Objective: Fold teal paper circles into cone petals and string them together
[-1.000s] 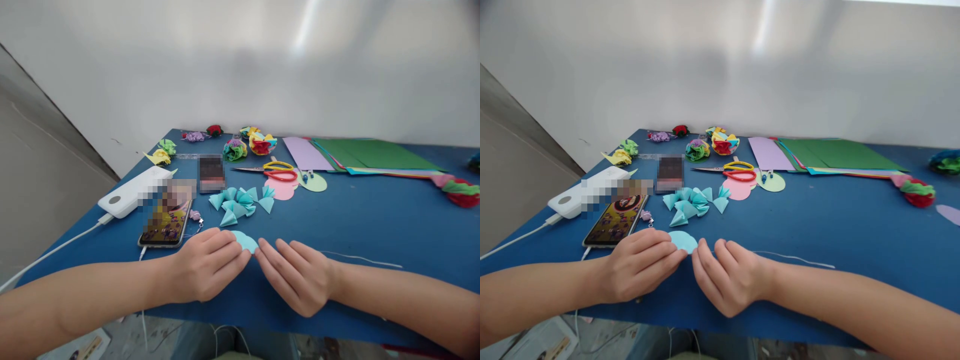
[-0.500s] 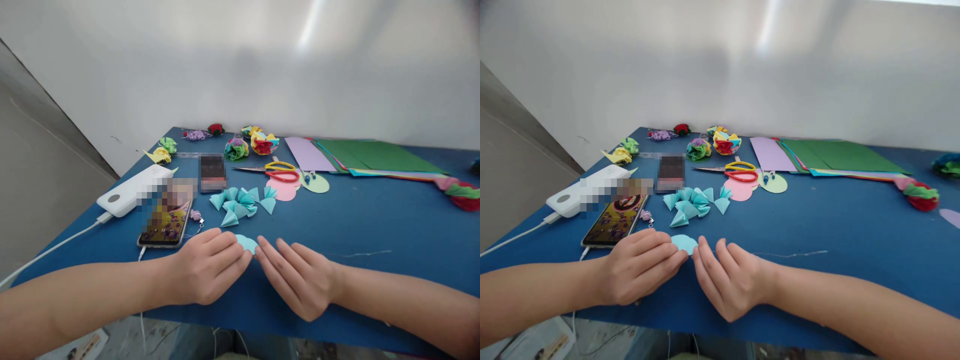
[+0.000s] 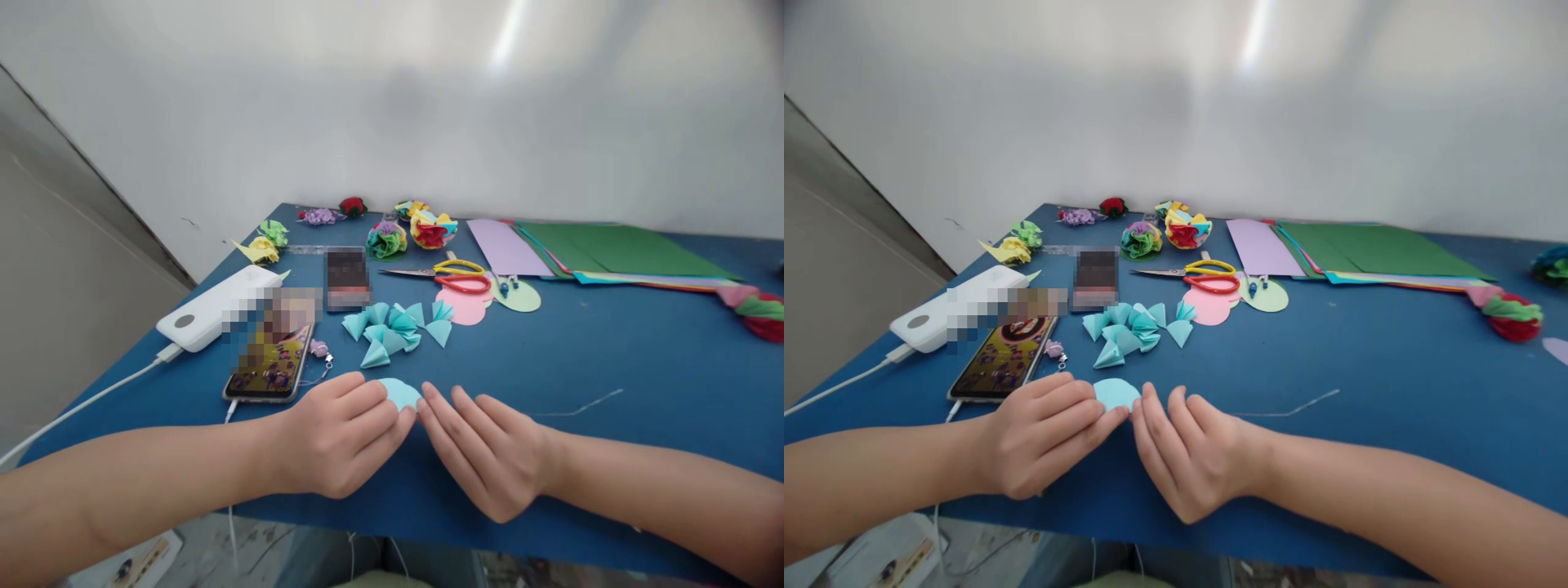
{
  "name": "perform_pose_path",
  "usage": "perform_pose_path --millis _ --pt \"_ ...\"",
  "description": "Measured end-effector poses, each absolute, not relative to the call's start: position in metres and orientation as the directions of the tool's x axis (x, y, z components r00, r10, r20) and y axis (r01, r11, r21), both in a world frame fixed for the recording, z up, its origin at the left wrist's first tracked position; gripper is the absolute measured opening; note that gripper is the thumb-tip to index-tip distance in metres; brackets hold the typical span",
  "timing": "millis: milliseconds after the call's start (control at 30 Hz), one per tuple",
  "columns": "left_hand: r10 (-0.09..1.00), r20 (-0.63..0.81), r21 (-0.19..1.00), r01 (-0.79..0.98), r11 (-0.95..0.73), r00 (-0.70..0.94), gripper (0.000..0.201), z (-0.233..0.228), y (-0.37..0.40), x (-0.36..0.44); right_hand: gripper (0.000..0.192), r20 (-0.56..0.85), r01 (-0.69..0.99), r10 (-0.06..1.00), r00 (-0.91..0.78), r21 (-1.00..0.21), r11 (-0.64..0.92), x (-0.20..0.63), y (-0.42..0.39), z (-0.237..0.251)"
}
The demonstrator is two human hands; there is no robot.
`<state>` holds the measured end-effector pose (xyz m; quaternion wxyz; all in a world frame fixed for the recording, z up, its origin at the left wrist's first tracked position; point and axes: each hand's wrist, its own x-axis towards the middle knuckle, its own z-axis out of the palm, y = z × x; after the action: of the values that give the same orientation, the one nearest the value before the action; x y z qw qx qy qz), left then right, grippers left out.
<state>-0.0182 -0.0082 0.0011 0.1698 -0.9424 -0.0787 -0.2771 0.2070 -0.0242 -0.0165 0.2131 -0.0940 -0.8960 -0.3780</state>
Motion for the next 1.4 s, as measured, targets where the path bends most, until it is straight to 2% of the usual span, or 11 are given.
perform_pose_path --millis 200,333,633,900,1033,1200,1400 --pt "0.055 0.580 -0.244 0.238 -0.940 0.813 0.016 -0.0044 -0.0062 -0.0178 0.034 0.454 0.326 0.022 -0.891 0.604 0.728 0.2066 -0.0256 -0.0153" --pt "0.042 0.582 -0.247 0.225 -0.943 0.812 0.017 -0.0039 -0.0073 -0.0186 0.033 0.429 0.309 0.009 -0.903 0.637 0.706 0.2048 -0.0270 -0.0127" --pt "-0.051 0.503 -0.446 0.208 -0.871 0.863 0.024 -0.0032 -0.0082 -0.0235 0.034 0.406 0.318 0.021 -0.914 0.681 0.659 0.2041 -0.0270 -0.0122" --pt "-0.026 0.538 -0.379 0.214 -0.900 0.842 0.026 -0.0029 -0.0086 -0.0192 0.033 0.412 0.317 0.030 -0.911 0.651 0.690 0.2038 -0.0268 -0.0122" --pt "-0.048 0.520 -0.401 0.194 -0.895 0.853 0.026 -0.0017 -0.0081 -0.0214 0.035 0.387 0.286 -0.002 -0.922 0.684 0.671 0.2051 -0.0257 -0.0121" --pt "-0.074 0.495 -0.440 0.176 -0.880 0.866 0.028 -0.0027 -0.0091 -0.0243 0.034 0.376 0.307 0.036 -0.926 0.693 0.652 0.2048 -0.0262 -0.0124" --pt "-0.093 0.519 -0.440 0.173 -0.881 0.849 0.025 -0.0032 -0.0096 -0.0225 0.036 0.372 0.270 -0.011 -0.928 0.694 0.668 0.2060 -0.0235 -0.0130"
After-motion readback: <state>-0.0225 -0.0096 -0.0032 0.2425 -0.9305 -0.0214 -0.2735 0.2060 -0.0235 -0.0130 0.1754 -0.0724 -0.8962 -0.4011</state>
